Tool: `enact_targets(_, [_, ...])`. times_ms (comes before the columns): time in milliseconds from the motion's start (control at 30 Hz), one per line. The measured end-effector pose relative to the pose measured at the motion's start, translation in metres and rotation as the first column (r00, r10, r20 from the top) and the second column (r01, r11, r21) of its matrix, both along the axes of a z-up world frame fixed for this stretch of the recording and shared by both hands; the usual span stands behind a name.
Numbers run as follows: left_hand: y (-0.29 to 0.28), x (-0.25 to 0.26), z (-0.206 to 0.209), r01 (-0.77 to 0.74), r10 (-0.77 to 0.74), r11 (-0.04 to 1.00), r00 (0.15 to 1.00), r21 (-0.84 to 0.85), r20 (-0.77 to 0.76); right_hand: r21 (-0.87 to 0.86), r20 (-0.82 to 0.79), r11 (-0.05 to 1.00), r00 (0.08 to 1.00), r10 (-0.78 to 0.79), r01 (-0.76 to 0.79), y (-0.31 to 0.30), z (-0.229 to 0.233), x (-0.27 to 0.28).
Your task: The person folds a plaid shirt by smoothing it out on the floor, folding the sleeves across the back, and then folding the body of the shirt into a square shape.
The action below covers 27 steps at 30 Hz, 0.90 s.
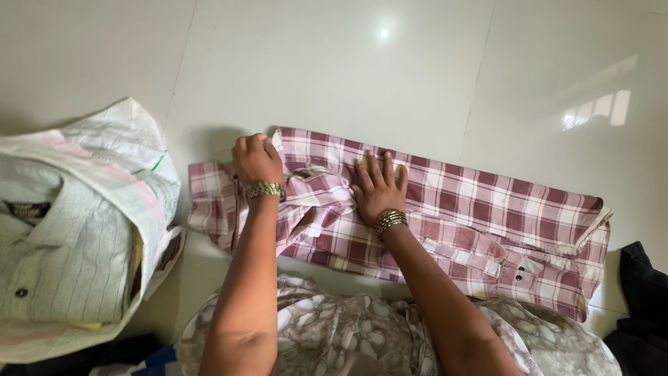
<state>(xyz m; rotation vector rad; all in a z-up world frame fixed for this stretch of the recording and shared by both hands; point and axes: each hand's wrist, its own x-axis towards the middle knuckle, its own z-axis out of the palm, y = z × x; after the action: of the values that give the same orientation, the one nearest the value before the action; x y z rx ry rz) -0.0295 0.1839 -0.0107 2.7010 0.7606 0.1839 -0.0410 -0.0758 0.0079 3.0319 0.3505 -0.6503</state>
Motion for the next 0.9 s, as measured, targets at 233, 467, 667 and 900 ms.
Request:
enact_targets(233, [0.023, 0.017, -0.008, 0.071, -0.117, 0.984, 0.952, -0.165, -0.284, 0.088, 0.196, 0.995, 0.980, 0.026, -0.044, -0.008, -0.024, -0.007])
enact_targets(467, [0.028, 0.029, -0.073, 0.037, 0.426, -0.409, 0.891, -0.912, -0.155, 0.099, 0.249, 0.994, 0.968, 0.028, -0.054, -0.007, -0.027, -0.011])
enact_targets(667, [0.022, 0.040, -0.053, -0.174, 0.437, -0.553, 0.772, -0.815, -0.461, 0.134, 0.265, 0.990, 0.964, 0.012, -0.050, -0.007, -0.025, -0.013])
enact_targets(900, [0.035, 0.048, -0.076, 0.126, 0.674, -0.239, 0.736, -0.963, -0.071, 0.138, 0.295, 0.989, 0.955, 0.015, -0.058, -0.007, -0.027, -0.013])
